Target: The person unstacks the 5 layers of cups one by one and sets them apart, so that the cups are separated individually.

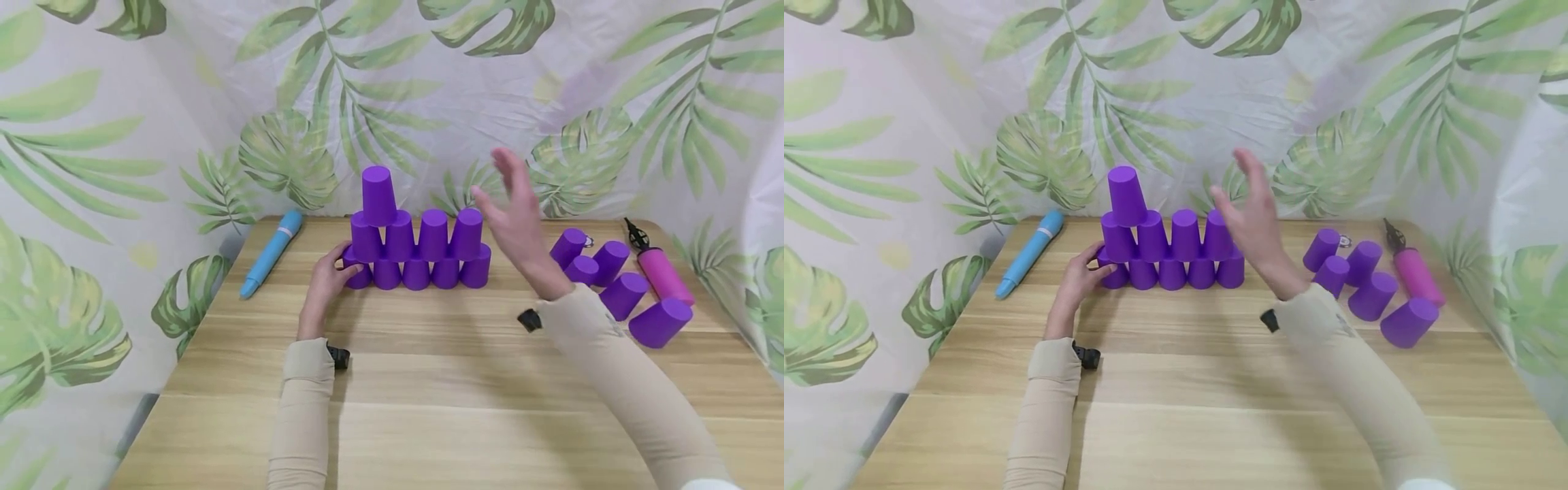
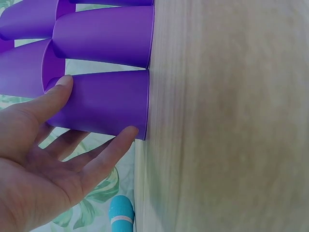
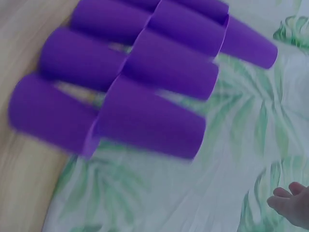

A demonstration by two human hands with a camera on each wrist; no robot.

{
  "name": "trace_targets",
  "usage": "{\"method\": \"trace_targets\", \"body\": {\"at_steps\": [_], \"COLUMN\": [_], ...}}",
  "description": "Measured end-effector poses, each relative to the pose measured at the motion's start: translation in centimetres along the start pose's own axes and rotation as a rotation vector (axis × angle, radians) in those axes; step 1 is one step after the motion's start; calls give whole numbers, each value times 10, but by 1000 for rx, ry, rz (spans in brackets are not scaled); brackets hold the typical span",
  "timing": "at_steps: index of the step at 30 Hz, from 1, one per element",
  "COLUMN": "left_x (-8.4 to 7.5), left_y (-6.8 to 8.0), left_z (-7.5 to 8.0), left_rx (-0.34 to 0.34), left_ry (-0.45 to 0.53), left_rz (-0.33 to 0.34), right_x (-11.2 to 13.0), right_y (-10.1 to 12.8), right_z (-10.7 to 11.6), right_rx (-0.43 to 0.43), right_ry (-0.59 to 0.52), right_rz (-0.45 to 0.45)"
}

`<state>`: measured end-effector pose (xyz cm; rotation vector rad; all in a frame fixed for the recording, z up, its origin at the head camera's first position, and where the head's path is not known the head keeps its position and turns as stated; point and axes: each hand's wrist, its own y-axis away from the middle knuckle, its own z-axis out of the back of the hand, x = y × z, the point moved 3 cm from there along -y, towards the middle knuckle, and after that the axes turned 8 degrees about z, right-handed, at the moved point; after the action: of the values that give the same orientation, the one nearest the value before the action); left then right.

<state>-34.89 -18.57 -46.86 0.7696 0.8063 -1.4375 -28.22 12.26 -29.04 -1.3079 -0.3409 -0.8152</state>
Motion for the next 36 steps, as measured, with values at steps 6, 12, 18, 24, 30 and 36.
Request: {"method": "trace_targets", "body": {"at_steps": [6,12,18,24,30,36], "left_x": [6,6,2,0,0,0], "left_y": [4,5,2,2,2,0], "left_z": [-7,-12,-10,-7,-4,-1], "left_rx": [-5,-9,1,8,3,-8], "left_ry": [14,36,50,41,34,15], "left_rz": [31,18,4,1,0,3], "right_x": [-15,-18,-21,-27,-29,-29], "right_y": [-24,-35,-43,-44,-44,-44], "right_z": [-61,-99,-115,-124,-128,-131], "right_rx": [244,399,411,404,388,346], "right_ry": [-75,37,99,80,71,52], "right_rz": [-129,-297,-334,-325,-310,-265]}}
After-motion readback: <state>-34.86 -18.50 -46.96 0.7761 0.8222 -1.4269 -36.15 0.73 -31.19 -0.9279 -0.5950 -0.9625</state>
